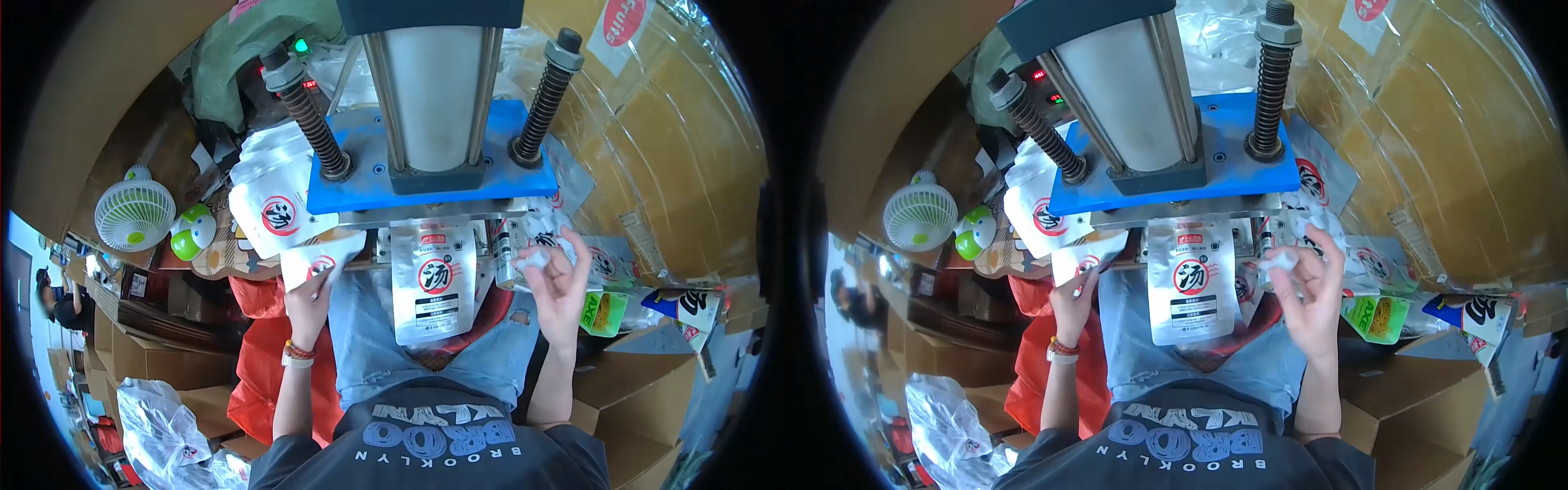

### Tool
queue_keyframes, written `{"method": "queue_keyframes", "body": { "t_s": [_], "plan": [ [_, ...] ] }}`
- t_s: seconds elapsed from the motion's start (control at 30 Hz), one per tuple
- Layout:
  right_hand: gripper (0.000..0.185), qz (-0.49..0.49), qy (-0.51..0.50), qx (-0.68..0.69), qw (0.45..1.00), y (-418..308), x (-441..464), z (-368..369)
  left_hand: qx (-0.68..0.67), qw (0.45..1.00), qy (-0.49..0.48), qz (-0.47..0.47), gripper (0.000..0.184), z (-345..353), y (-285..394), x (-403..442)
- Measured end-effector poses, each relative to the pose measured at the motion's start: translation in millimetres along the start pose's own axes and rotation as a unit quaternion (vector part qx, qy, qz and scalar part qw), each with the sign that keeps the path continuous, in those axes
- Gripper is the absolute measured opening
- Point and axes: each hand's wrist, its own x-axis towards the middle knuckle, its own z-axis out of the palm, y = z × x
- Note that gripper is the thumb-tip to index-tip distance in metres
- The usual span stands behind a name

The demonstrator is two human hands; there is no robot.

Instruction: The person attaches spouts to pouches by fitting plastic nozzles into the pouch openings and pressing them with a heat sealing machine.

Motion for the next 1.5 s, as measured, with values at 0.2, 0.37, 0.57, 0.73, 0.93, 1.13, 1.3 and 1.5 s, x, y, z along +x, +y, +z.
{"method": "queue_keyframes", "body": {
  "t_s": [0.2,0.37,0.57,0.73,0.93,1.13,1.3,1.5],
  "plan": [
    [0.029,-0.253,-0.197,-0.164,0.933,-20,-12,42,-0.083,0.989,0.014,0.123,0.037,-27,80,-24],
    [0.031,-0.321,-0.350,-0.199,0.857,-60,-24,37,-0.159,0.941,-0.124,0.273,0.026,-69,131,-26],
    [0.066,-0.134,-0.194,-0.285,0.929,-28,-11,32,-0.238,0.920,-0.307,-0.054,0.013,7,112,-21],
    [0.040,-0.147,-0.023,-0.406,0.901,-42,-3,-12,-0.543,0.763,-0.228,-0.267,0.024,60,105,12],
    [0.025,-0.040,-0.066,-0.668,0.740,67,19,-39,-0.527,0.756,-0.249,-0.299,0.033,82,85,27],
    [0.028,0.076,-0.108,-0.355,0.925,49,0,-53,0.314,0.947,0.048,0.042,0.074,20,-8,73],
    [0.023,-0.057,0.031,-0.444,0.894,65,23,-62,0.144,0.976,-0.044,0.155,0.058,16,-30,10],
    [0.026,-0.280,-0.064,-0.379,0.879,-37,0,1,-0.050,0.999,0.006,-0.004,0.034,-26,52,-16]
  ]
}}
